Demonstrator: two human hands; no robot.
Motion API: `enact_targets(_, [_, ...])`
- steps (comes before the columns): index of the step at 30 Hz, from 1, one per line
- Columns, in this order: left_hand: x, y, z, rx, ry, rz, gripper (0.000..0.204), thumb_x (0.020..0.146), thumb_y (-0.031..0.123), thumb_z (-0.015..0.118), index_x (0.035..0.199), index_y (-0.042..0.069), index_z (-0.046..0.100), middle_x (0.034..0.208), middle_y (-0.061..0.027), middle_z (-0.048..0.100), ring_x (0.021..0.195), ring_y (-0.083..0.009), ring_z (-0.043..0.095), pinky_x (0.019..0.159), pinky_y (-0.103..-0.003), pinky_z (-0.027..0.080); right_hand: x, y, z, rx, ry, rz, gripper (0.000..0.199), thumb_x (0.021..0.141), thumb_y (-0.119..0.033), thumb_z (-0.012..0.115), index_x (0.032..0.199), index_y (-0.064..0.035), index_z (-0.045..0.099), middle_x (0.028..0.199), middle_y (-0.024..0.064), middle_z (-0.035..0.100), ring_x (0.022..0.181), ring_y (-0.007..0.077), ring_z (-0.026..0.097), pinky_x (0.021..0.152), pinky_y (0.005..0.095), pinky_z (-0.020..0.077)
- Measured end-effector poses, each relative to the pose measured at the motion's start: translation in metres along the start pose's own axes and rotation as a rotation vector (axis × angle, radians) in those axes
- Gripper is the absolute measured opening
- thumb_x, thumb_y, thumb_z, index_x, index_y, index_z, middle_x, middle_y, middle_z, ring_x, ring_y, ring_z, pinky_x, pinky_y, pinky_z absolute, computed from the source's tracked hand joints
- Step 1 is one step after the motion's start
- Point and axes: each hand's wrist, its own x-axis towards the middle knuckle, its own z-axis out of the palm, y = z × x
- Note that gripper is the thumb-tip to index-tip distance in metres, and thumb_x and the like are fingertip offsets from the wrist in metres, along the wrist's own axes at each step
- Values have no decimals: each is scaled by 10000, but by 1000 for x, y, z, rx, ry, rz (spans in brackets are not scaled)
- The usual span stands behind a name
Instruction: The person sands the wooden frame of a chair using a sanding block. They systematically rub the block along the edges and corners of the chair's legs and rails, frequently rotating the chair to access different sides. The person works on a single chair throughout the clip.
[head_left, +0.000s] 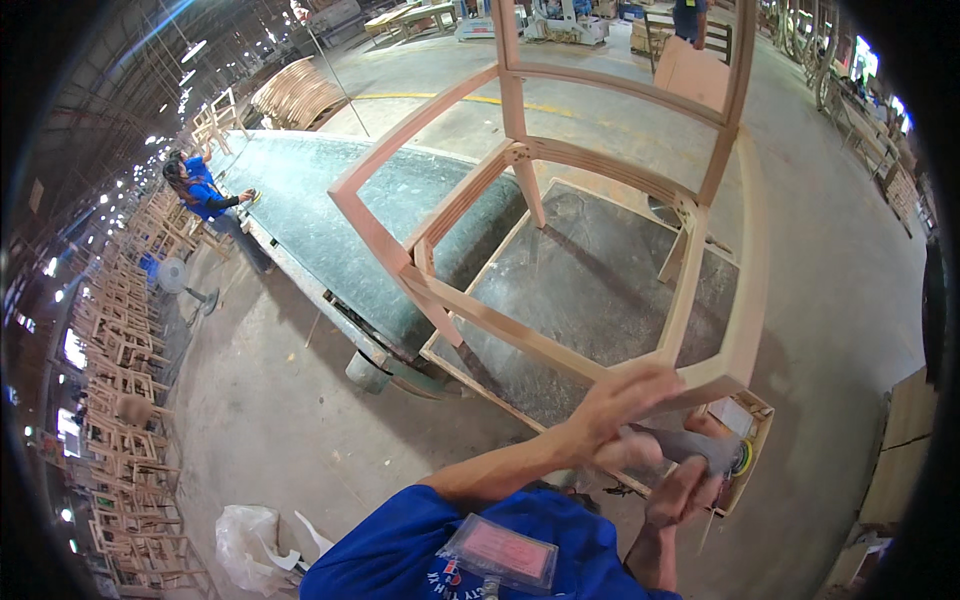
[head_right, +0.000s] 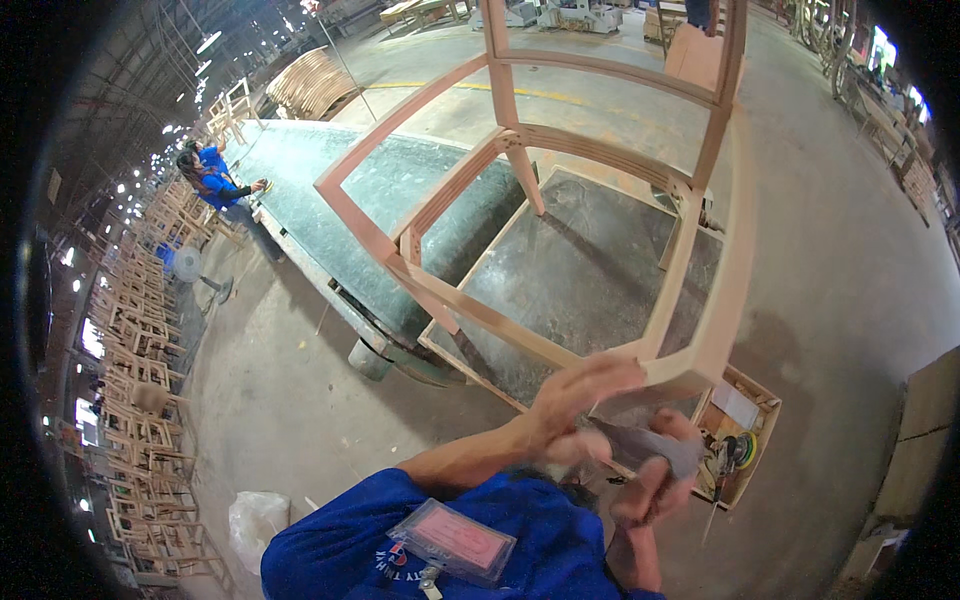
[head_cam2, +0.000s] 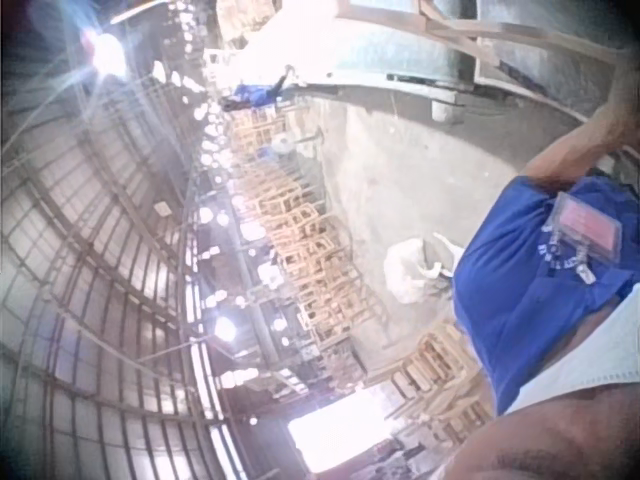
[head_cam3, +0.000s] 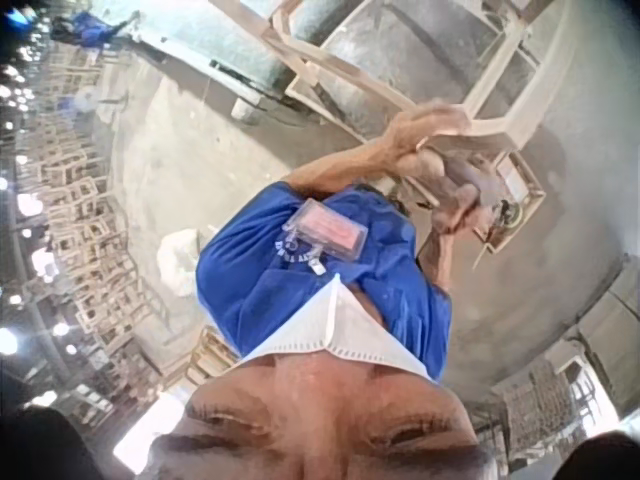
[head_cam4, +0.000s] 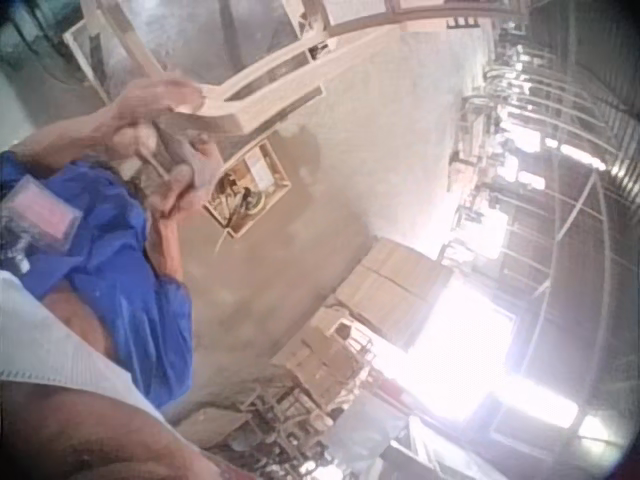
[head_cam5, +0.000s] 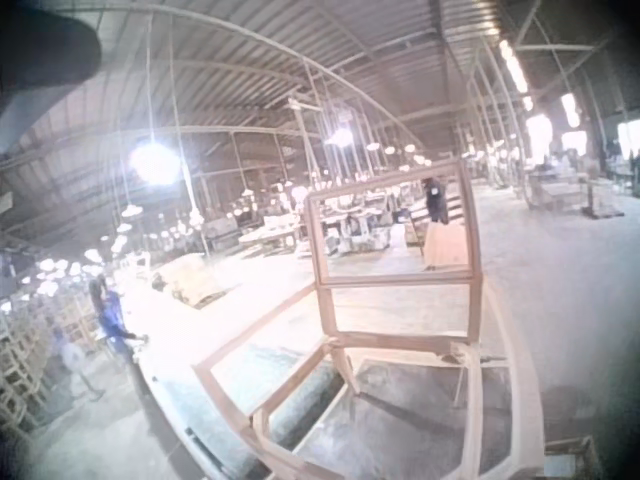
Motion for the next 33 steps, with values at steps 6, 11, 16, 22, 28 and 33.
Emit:
enact_targets(6, [-36,20,-108,-21,89,-186,289,886,-57,667,1168,1,680,1184,-183,654,1102,-301,645,889,-375,533,-13,15,105,-14,-461,110,426,959,-199,529,1293,64,522,1266,215,560,1143,312,568,992,412,441])
enact_targets(11, [-95,-29,-250,673,430,-271,105,961,77,603,1024,48,682,909,-157,703,833,-290,698,695,-364,542,-2,27,217,-514,-780,-155,560,891,-288,685,1355,-19,520,1388,211,511,1277,408,491,1062,483,389])
enact_targets(16, [-73,-72,-358,967,417,-104,143,912,187,711,925,56,656,764,-129,646,627,-337,634,558,-406,482,-5,85,274,-911,-850,-307,607,865,-366,712,1366,-80,523,1316,178,562,1199,354,554,1027,463,419])
enact_targets(22, [-3,-71,-441,1280,412,157,180,900,212,726,785,96,652,722,-87,633,600,-290,629,549,-400,487,-16,97,286,-988,-879,-164,653,857,-425,710,1384,-92,515,1217,142,639,1089,322,637,937,456,475])
enact_targets(28, [-1,-11,-400,876,1085,109,251,1000,179,599,1056,-57,667,931,-165,702,803,-234,662,724,-366,539,-16,92,282,-1040,-885,-133,673,858,-450,703,1385,-79,509,1200,141,644,1091,324,637,929,459,483])
enact_targets(33, [-94,-47,-320,678,689,-68,213,1001,131,568,1049,-60,648,918,-179,685,791,-272,651,702,-368,523,-14,90,287,-678,-807,-36,645,876,-465,701,1339,-41,553,1174,145,658,1077,287,642,926,412,493])
